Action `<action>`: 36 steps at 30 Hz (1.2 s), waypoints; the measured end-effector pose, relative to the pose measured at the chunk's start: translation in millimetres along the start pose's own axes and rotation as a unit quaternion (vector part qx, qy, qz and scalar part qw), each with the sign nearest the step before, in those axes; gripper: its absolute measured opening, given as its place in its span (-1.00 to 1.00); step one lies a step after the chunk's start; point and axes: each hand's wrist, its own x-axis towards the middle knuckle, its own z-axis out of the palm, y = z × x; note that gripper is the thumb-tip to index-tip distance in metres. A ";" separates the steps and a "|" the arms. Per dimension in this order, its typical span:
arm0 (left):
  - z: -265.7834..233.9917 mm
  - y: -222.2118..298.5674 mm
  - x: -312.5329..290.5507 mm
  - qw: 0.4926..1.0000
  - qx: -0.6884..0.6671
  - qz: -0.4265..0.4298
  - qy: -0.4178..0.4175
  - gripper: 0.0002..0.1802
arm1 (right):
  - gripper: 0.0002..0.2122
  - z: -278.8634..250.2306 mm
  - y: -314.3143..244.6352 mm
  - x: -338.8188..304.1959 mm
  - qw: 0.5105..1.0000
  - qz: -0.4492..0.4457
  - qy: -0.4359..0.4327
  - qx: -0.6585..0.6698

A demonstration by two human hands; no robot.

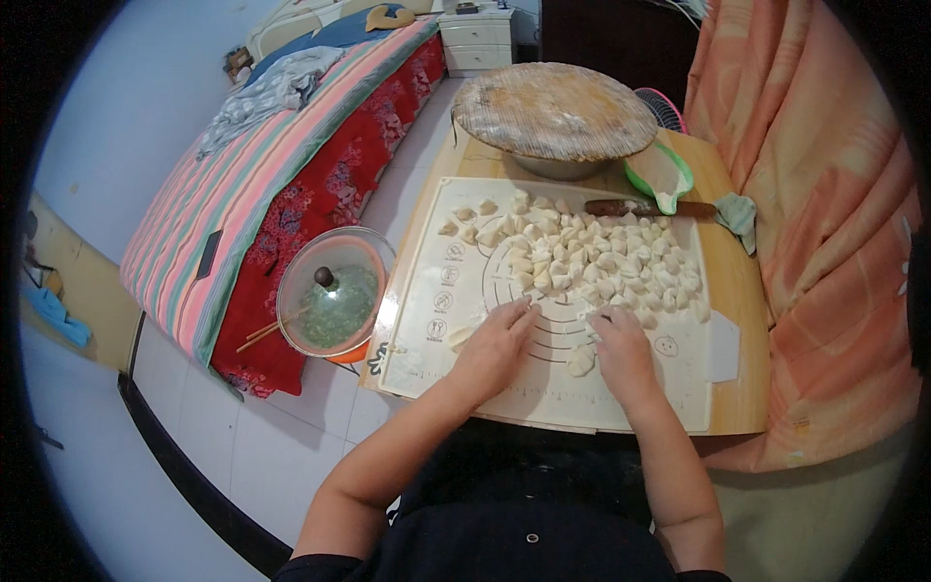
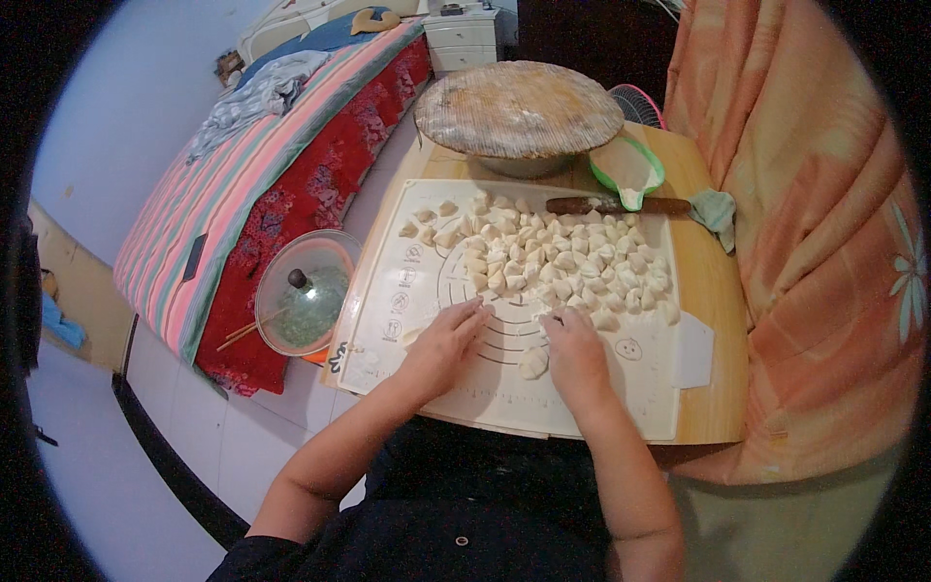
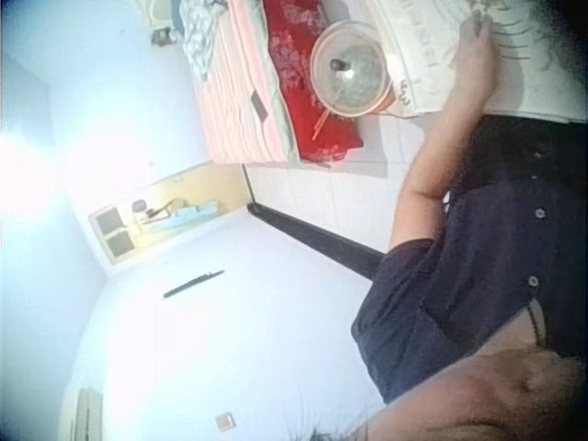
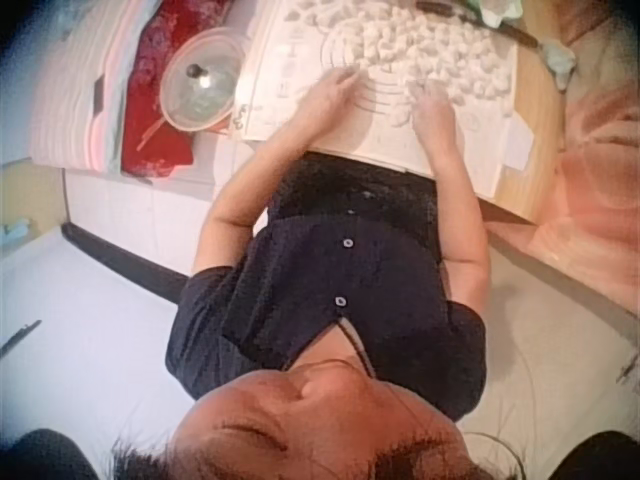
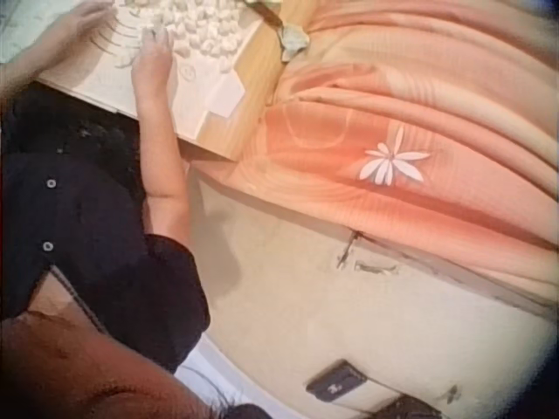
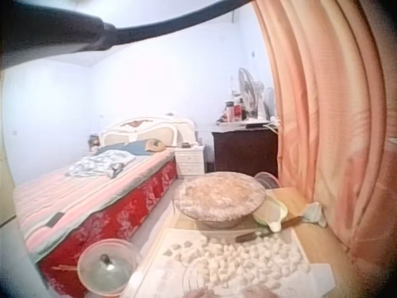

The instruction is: The person rolls a long piece of dough into a thin rope, cuts it into small pieces, and then flattens each piece into a round wrapper using a rolling pin. The wrappers are placed on a silicone mat on the table.

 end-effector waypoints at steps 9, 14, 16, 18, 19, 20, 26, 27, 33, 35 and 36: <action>12.7 24.8 -11.8 0.996 0.089 -0.011 -0.029 -0.22 | -0.45 3.2 -13.3 -34.3 0.986 -0.025 -0.116 -0.118; 13.6 20.6 -1.7 0.995 0.085 -0.022 -0.041 -0.31 | -0.38 -1.9 -24.4 -23.8 0.981 -0.037 -0.138 -0.133; -8.2 7.9 3.0 0.992 -0.005 -0.021 -0.124 -0.43 | -0.42 -7.9 -19.0 -26.2 0.981 -0.039 -0.157 -0.110; -23.7 -4.0 9.6 0.977 -0.121 -0.103 -0.141 -0.54 | -0.51 -20.7 -15.3 -19.7 0.980 0.059 -0.183 0.060; -26.7 -8.2 14.0 0.956 -0.197 -0.180 -0.120 -0.59 | -0.55 -25.5 -15.1 -17.1 0.964 0.111 -0.193 0.145; -28.3 -12.6 19.1 0.923 -0.271 -0.255 -0.099 -0.63 | -0.61 -24.6 -16.9 -11.5 0.978 0.087 -0.140 0.130; 2.5 -35.1 51.6 0.991 -0.023 -0.055 0.119 -0.63 | -0.78 32.6 -27.5 57.7 0.991 -0.123 0.046 0.015; 6.3 -40.7 51.0 0.991 -0.006 -0.074 0.114 -0.64 | -0.78 44.1 -27.2 64.8 0.987 -0.150 0.044 -0.019; -13.9 -42.7 31.3 0.989 0.086 -0.075 0.091 -0.74 | -0.71 34.9 -28.5 59.6 0.998 -0.026 -0.050 -0.030; -16.4 -40.3 31.0 0.990 0.084 -0.049 0.101 -0.76 | -0.69 30.8 -25.3 57.8 0.999 -0.013 -0.051 -0.004; -15.6 -38.1 32.8 0.991 0.073 -0.040 0.107 -0.76 | -0.69 30.7 -23.7 55.3 0.999 -0.018 -0.050 0.008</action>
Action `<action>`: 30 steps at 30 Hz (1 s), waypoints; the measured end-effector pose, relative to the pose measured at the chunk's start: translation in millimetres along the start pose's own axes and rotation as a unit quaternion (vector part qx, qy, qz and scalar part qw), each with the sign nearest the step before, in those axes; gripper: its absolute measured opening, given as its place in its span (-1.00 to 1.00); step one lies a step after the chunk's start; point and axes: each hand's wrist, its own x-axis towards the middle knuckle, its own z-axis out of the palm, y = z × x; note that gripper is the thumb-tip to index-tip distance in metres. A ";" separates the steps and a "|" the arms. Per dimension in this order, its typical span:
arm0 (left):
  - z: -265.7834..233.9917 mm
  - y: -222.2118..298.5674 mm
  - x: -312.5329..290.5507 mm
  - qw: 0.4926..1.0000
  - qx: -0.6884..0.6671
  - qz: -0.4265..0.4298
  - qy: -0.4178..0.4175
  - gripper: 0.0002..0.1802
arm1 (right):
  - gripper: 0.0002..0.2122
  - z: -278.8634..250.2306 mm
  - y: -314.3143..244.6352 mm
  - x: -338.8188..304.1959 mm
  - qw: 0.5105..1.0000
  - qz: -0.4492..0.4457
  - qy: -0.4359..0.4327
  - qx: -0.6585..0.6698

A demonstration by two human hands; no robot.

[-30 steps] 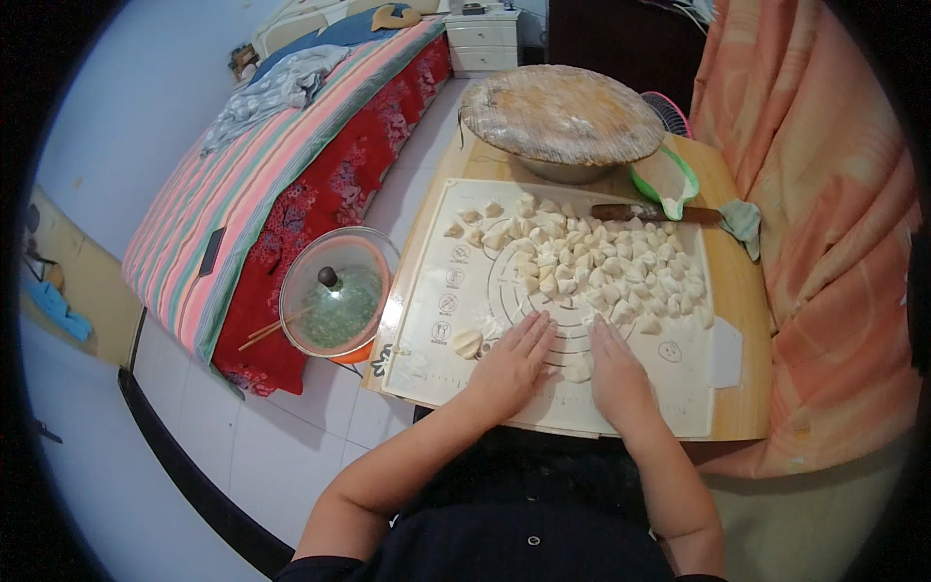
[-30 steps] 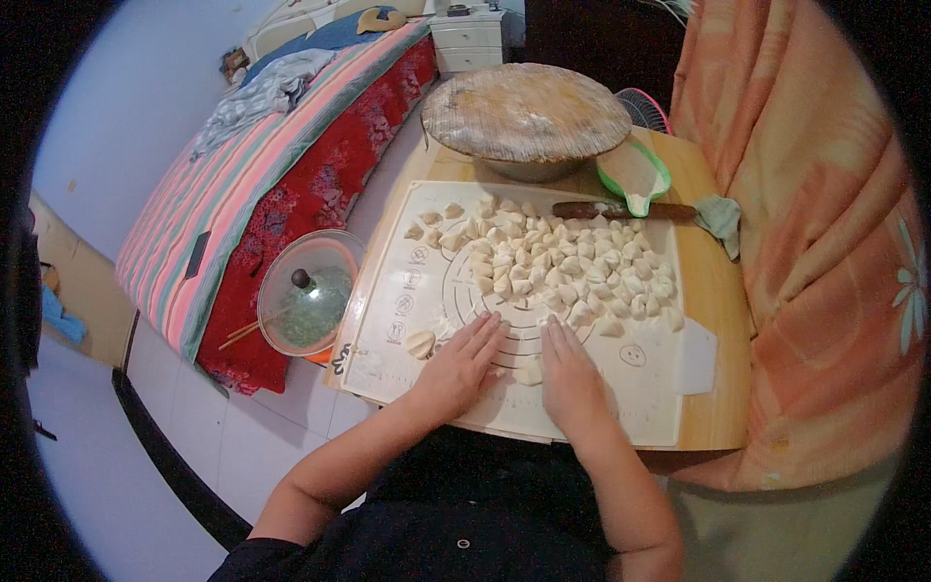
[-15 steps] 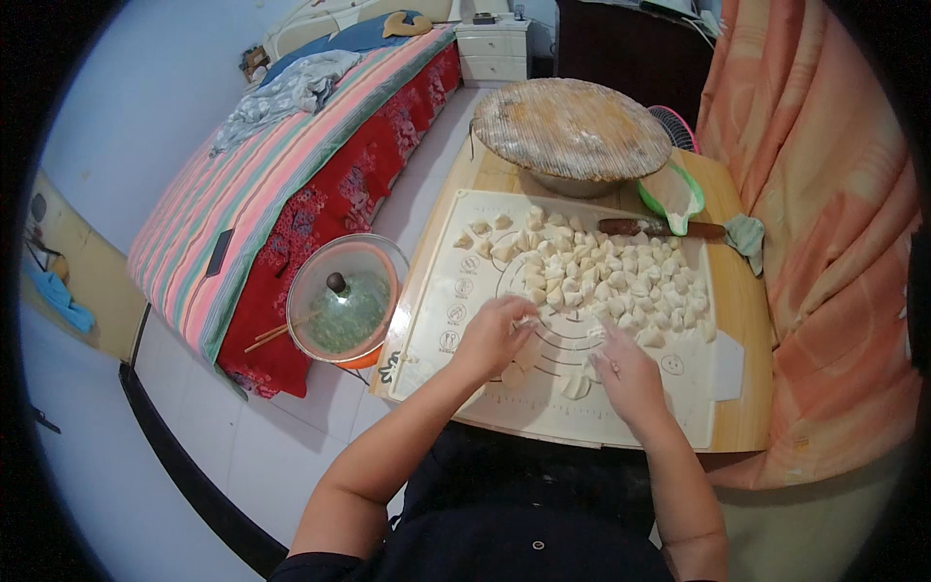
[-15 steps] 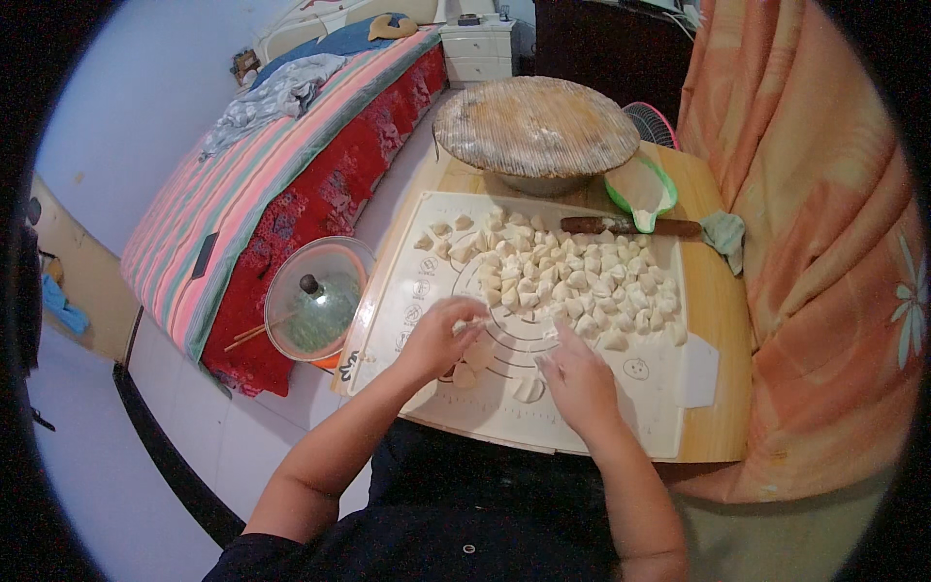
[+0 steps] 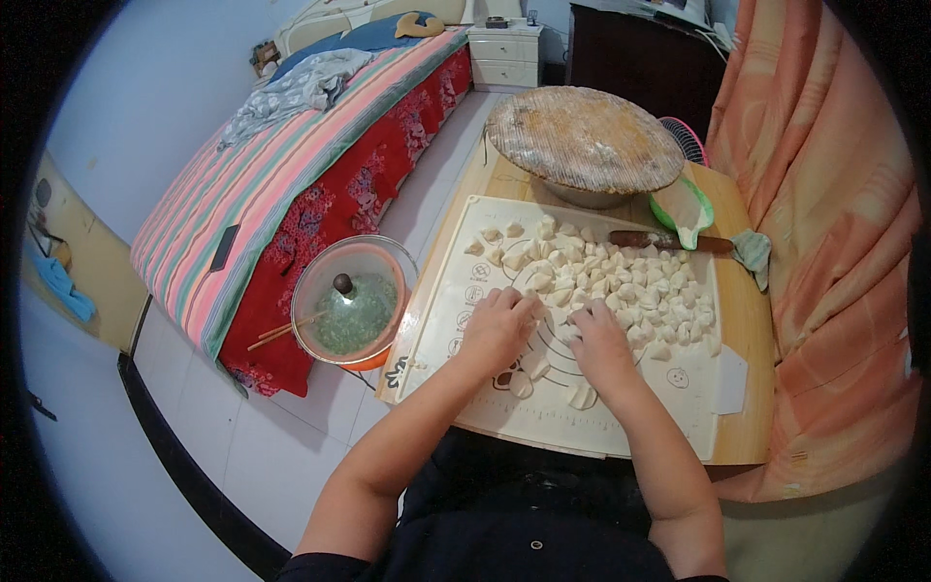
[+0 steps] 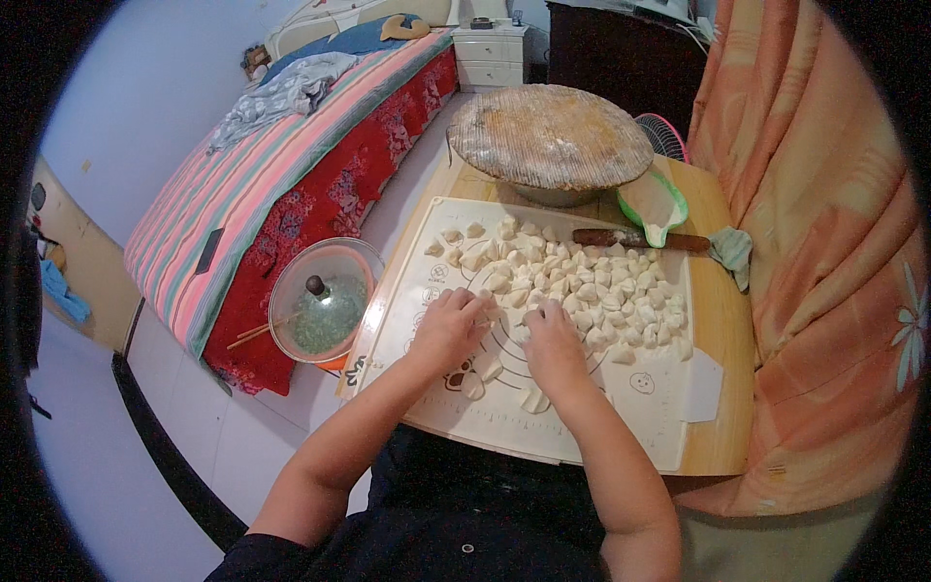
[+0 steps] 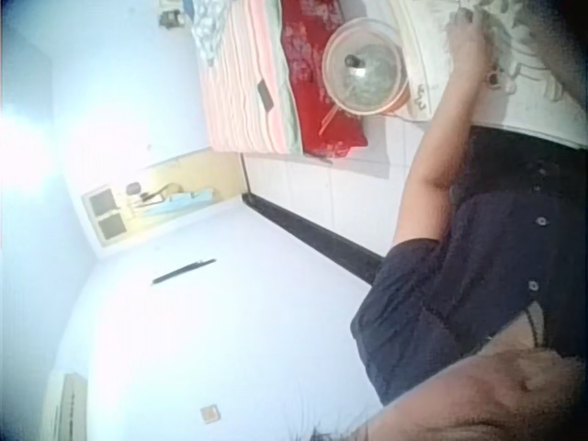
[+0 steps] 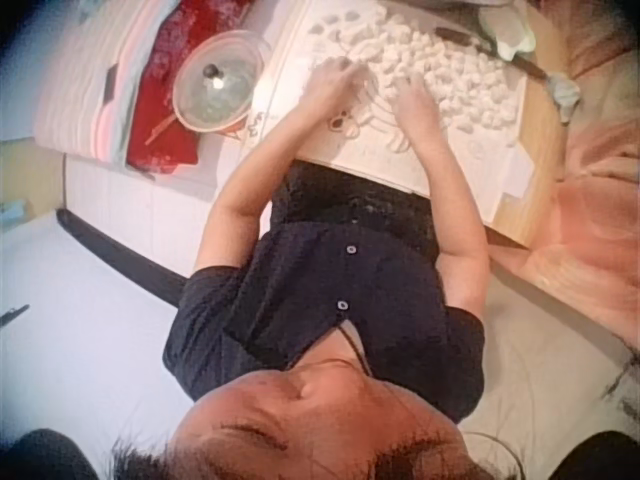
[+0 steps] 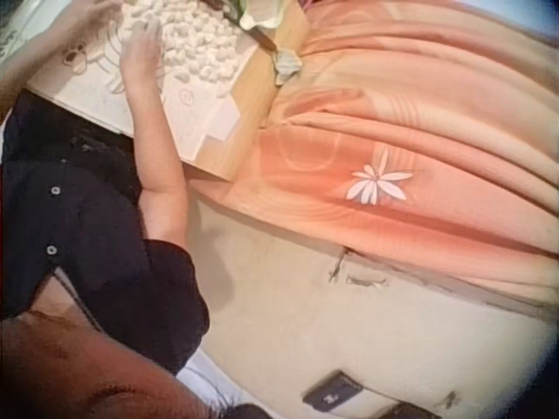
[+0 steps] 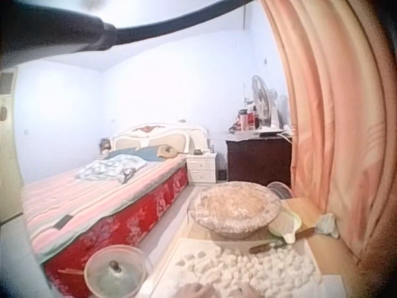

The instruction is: The person rolls a long piece of dough into a thin rope, cuts it into small pieces, and then flattens each piece into a round wrapper using a rolling pin. The wrappers are placed on a silicone mat on the table.

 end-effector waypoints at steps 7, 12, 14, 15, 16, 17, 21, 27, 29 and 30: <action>7.5 -1.8 4.4 0.989 -0.085 0.016 -0.118 -0.71 | -0.67 -16.7 -1.9 -13.9 0.997 -0.013 -0.052 0.052; -3.6 -6.7 -3.4 0.984 -0.119 -0.016 -0.129 -0.69 | -0.64 -17.1 -0.1 -14.4 0.997 0.018 -0.065 0.044; -6.7 -10.7 -7.2 0.980 -0.142 -0.018 -0.137 -0.65 | -0.63 -21.1 0.1 -16.3 0.994 0.023 -0.075 0.074; -9.0 -12.3 -9.1 0.979 -0.145 -0.012 -0.140 -0.63 | -0.62 -23.9 -2.0 -15.9 0.991 0.039 -0.090 0.092; -11.2 -12.7 -10.6 0.979 -0.148 -0.005 -0.143 -0.61 | -0.62 -25.4 -3.8 -15.5 0.987 0.056 -0.106 0.111; -13.2 -11.5 -11.0 0.984 -0.117 0.003 -0.132 -0.58 | -0.59 -25.7 -3.9 -15.1 0.988 0.044 -0.104 0.103; -15.7 -9.2 -21.9 0.992 -0.089 0.010 -0.087 -0.47 | -0.46 -24.6 -7.1 -24.5 0.994 -0.038 -0.103 0.029; -12.0 9.2 -40.1 0.991 -0.016 0.027 -0.132 -0.38 | -0.28 -14.4 -27.3 -39.0 0.981 -0.034 -0.177 -0.067; -12.8 11.7 -42.8 0.989 0.011 0.026 -0.145 -0.35 | -0.25 -8.9 -25.9 -43.3 0.980 -0.047 -0.166 -0.098; -13.7 12.7 -44.0 0.989 0.018 0.035 -0.146 -0.34 | -0.24 -3.5 -20.8 -45.4 0.980 -0.062 -0.154 -0.113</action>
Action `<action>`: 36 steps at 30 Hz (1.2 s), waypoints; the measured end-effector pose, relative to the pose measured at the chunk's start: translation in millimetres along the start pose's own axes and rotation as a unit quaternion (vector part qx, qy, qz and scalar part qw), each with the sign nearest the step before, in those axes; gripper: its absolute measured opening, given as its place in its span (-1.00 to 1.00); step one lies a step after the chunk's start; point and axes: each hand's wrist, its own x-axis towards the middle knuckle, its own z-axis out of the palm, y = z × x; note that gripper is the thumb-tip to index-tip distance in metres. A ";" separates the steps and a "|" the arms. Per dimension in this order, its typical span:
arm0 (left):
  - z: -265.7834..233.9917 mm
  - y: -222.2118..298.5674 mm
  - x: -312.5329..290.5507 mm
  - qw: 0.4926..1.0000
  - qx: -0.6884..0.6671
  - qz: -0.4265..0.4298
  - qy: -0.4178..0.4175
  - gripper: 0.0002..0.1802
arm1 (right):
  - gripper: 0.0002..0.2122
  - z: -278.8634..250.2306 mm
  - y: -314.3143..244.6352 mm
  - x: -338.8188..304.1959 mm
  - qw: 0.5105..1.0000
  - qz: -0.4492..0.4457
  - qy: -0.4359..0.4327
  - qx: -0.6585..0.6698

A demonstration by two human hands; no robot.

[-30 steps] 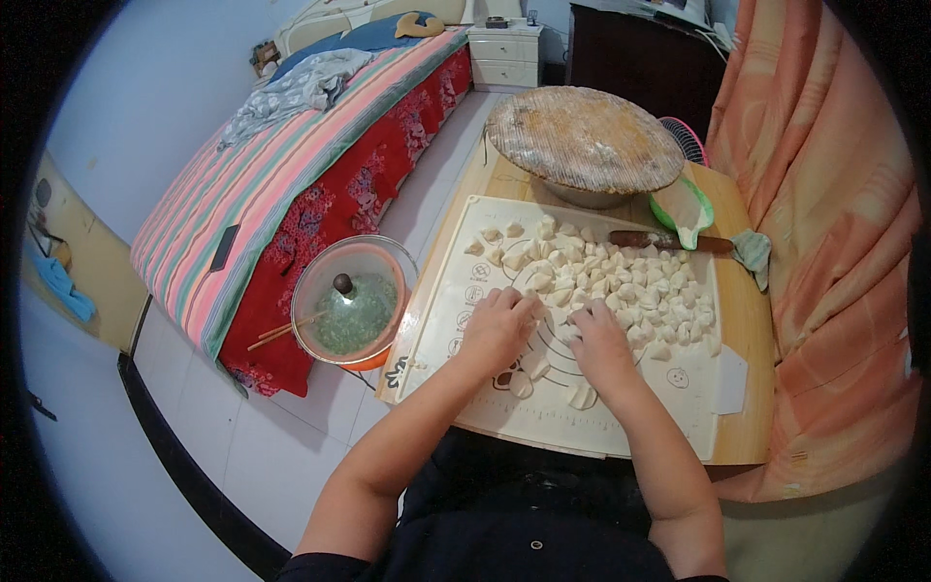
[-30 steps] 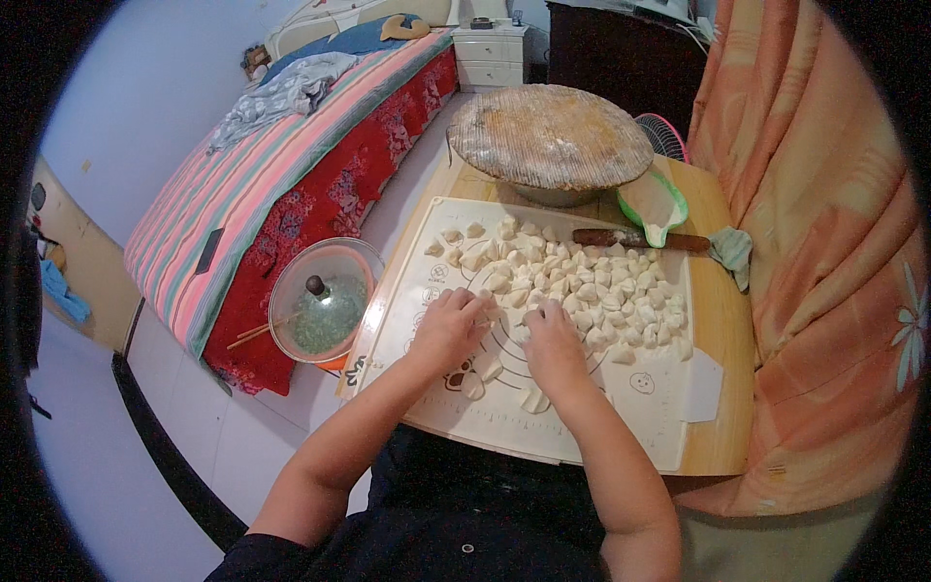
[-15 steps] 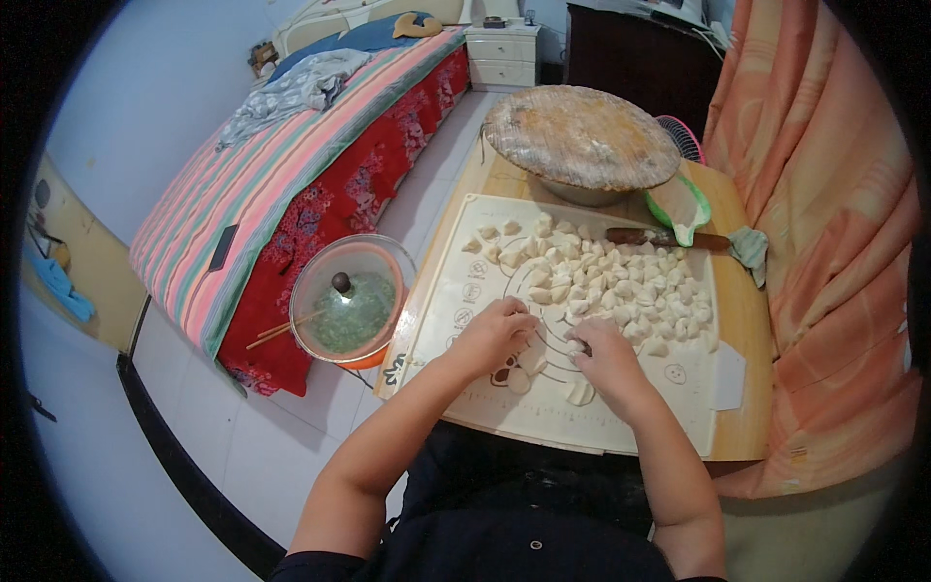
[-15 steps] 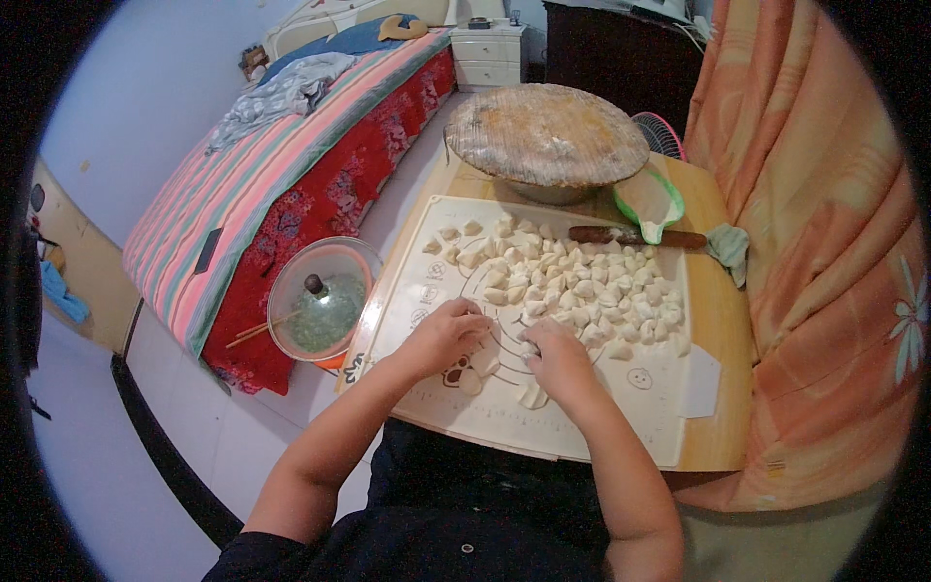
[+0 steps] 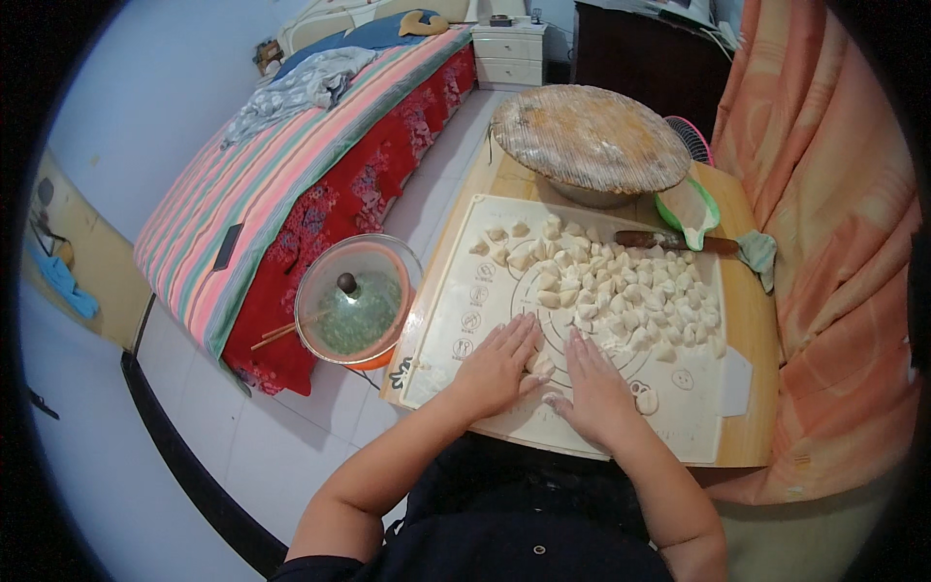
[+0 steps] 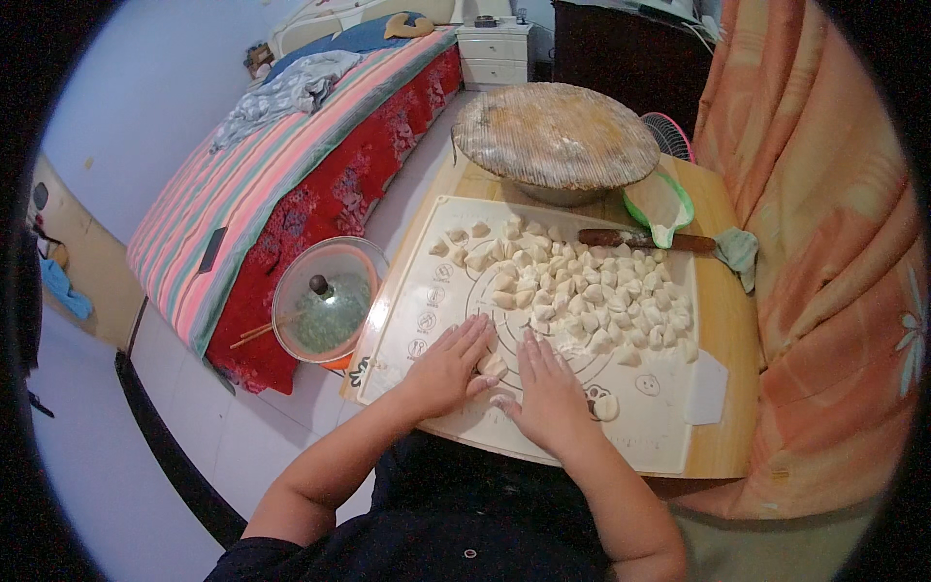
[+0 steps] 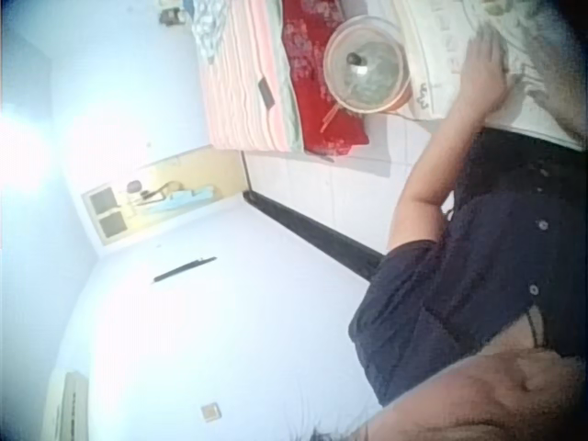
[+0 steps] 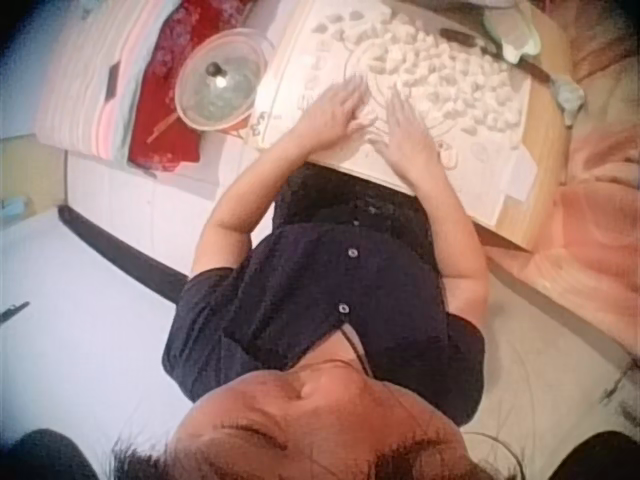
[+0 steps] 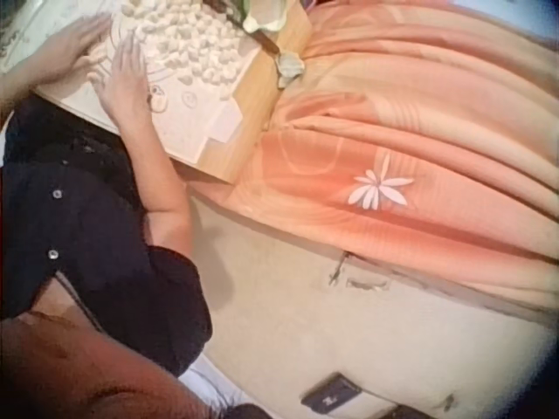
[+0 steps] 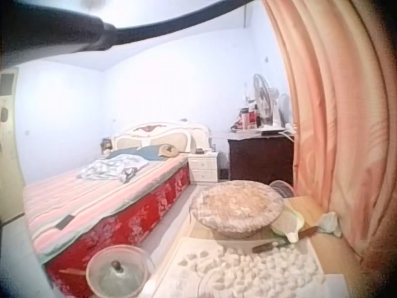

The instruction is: The person rolls a long piece of dough into a thin rope, cuts it into small pieces, and then flattens each piece into a round wrapper using a rolling pin. The wrappers are placed on a silicone mat on the table.

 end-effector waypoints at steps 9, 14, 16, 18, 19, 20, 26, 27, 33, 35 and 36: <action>-25.4 -24.0 20.4 0.962 -0.242 -0.065 -0.105 -0.61 | -0.42 -26.1 5.1 -3.4 0.965 0.116 -0.058 0.229; -8.6 -21.2 56.9 0.954 -0.231 -0.179 0.067 -0.70 | -0.63 -6.9 34.5 31.9 0.975 0.083 0.165 0.128; 4.9 -15.5 67.7 0.971 -0.174 -0.113 0.122 -0.70 | -0.63 -1.6 31.7 43.8 0.978 0.045 0.201 0.011; 7.9 -13.2 75.1 0.983 -0.097 -0.090 0.124 -0.69 | -0.64 -8.1 24.5 41.0 0.983 0.072 0.166 0.036; 9.2 -12.7 75.8 0.983 -0.107 -0.077 0.126 -0.69 | -0.65 -9.8 23.1 39.0 0.984 0.086 0.148 0.049; 7.9 -14.3 75.9 0.985 -0.109 -0.065 0.115 -0.68 | -0.65 -7.1 25.9 37.4 0.981 0.085 0.169 0.048; 9.7 -21.6 71.7 0.984 -0.104 -0.003 0.146 -0.72 | -0.67 -9.0 21.5 48.4 0.967 0.121 0.193 0.112; 12.9 -23.3 70.5 0.986 -0.089 0.004 0.144 -0.73 | -0.68 -5.2 23.1 53.9 0.969 0.107 0.199 0.100; -2.8 -20.0 56.1 0.994 -0.060 -0.040 0.082 -0.69 | -0.75 -3.1 33.4 43.4 0.983 0.052 0.141 0.109; 0.8 -19.7 48.4 0.992 -0.055 -0.020 0.109 -0.69 | -0.75 3.2 35.8 30.4 0.980 0.039 0.145 0.129; 9.4 -22.2 44.3 0.990 -0.058 -0.009 0.125 -0.69 | -0.75 14.5 38.0 26.1 0.976 0.031 0.177 0.120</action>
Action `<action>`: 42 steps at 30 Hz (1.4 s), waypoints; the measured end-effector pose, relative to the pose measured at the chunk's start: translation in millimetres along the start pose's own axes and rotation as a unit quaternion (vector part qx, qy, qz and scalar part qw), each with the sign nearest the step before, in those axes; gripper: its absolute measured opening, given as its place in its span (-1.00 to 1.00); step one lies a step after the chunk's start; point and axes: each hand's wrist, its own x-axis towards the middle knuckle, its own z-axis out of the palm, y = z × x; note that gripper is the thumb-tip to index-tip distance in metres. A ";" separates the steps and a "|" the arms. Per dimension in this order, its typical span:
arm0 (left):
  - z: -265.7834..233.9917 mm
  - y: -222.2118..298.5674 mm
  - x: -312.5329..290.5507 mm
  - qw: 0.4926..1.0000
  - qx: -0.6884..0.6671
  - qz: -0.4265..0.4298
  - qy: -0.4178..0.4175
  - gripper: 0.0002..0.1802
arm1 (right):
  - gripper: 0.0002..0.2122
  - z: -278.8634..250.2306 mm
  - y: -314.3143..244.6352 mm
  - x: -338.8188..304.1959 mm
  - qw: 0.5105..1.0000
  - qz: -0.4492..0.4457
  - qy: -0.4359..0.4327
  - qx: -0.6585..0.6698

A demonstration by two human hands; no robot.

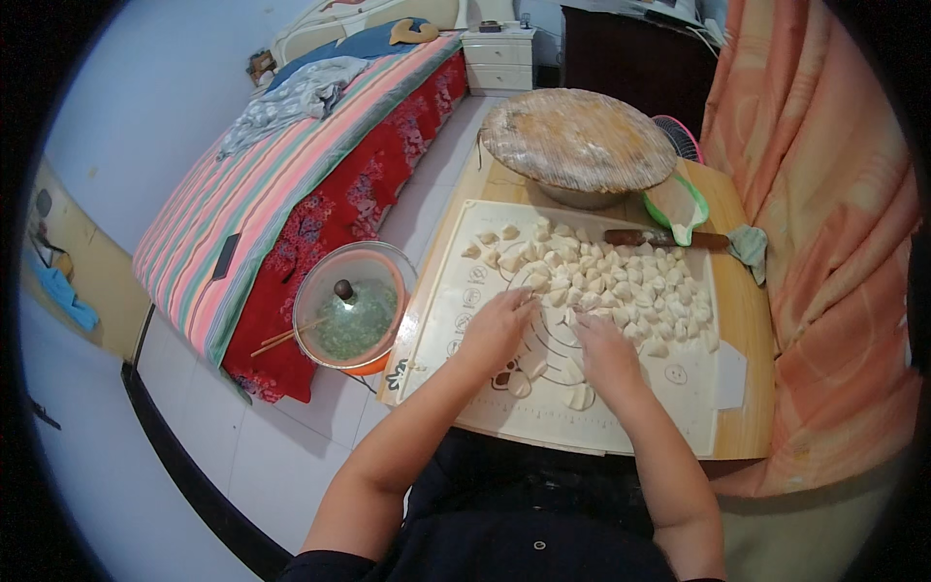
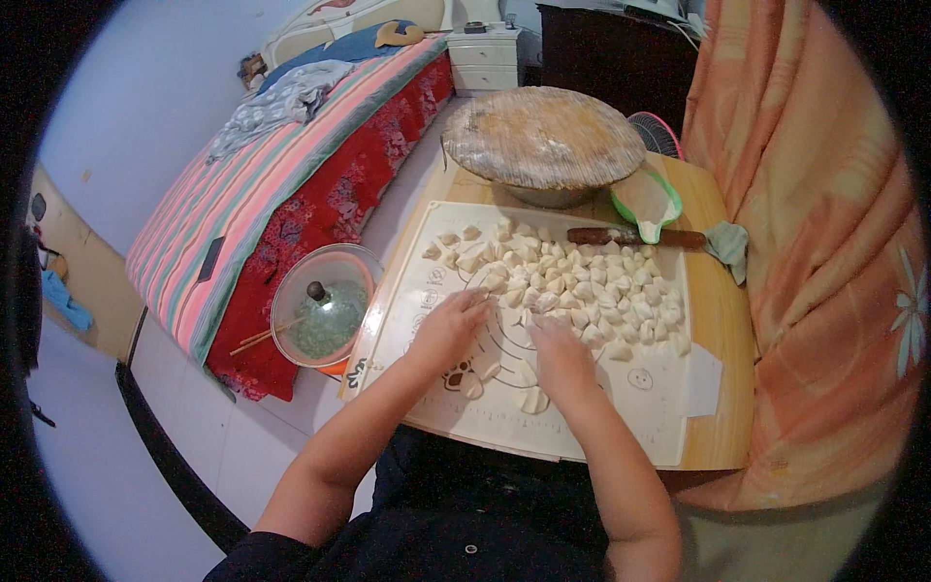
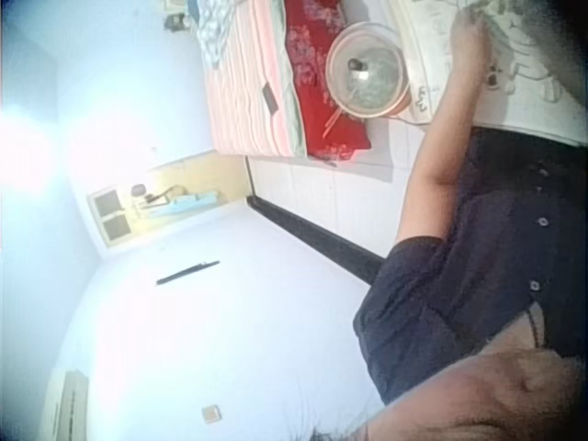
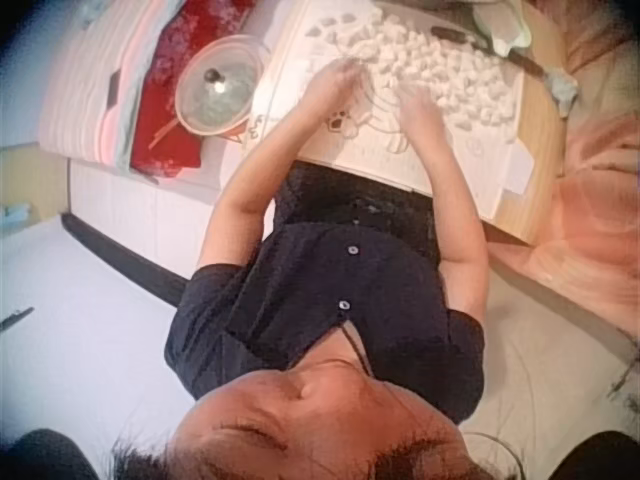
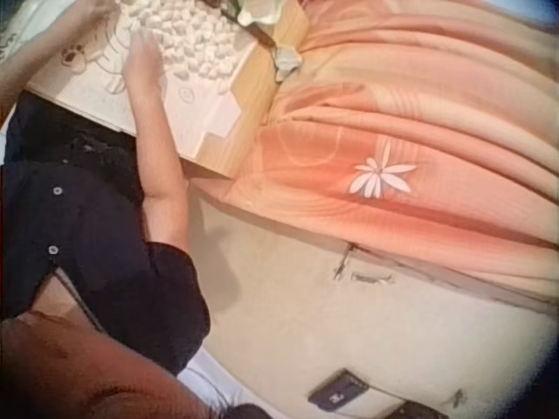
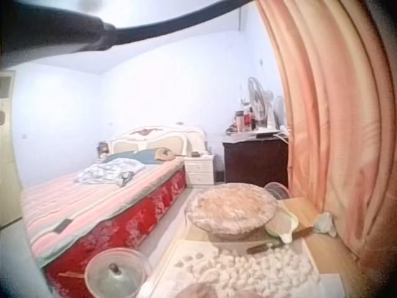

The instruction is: The person rolls a long piece of dough into a thin rope, cuts it into small pieces, and then flattens each piece into a round wrapper using a rolling pin. The wrappers are placed on a silicone mat on the table.

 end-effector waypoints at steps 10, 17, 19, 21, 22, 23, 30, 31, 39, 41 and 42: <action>-7.9 14.5 10.2 0.986 -0.103 -0.113 -0.062 -0.81 | -0.80 -24.3 -17.7 5.2 0.991 0.056 -0.028 0.121; -1.0 -0.6 10.2 0.998 -0.001 -0.048 -0.040 -0.75 | -0.74 -3.0 3.1 9.0 0.998 -0.003 -0.006 -0.058; -1.9 0.7 -0.1 0.997 0.005 -0.005 -0.076 -0.64 | -0.61 5.1 3.0 -3.7 0.997 -0.027 -0.034 -0.059; 4.1 0.6 -11.7 0.995 0.044 -0.003 -0.095 -0.49 | -0.46 -9.6 -26.5 -9.9 0.994 0.007 -0.092 -0.060; 6.0 4.0 -12.6 0.993 0.061 0.002 -0.105 -0.41 | -0.37 -16.2 -37.6 -12.4 0.990 0.028 -0.120 -0.063; 6.7 6.9 -11.7 0.991 0.079 0.005 -0.112 -0.36 | -0.32 -15.4 -39.3 -11.6 0.987 0.021 -0.134 -0.084; -10.0 17.4 -19.3 0.975 0.104 -0.008 -0.196 -0.29 | -0.21 -19.5 -49.9 -19.6 0.969 0.008 -0.203 -0.145; -16.5 13.1 -21.0 0.975 0.090 -0.006 -0.201 -0.33 | -0.23 -26.0 -48.2 -21.5 0.967 0.001 -0.209 -0.142; -18.4 -4.6 34.5 0.975 -0.137 -0.167 -0.053 -0.69 | -0.75 -32.8 -1.8 -12.3 0.997 0.071 0.019 0.020; -4.6 4.5 40.7 0.989 -0.071 -0.130 -0.004 -0.69 | -0.71 -25.4 9.5 -4.7 0.991 0.029 0.057 -0.119; 2.5 7.2 43.2 0.993 -0.038 -0.111 0.020 -0.68 | -0.69 -25.2 13.0 -3.0 0.979 0.007 0.076 -0.188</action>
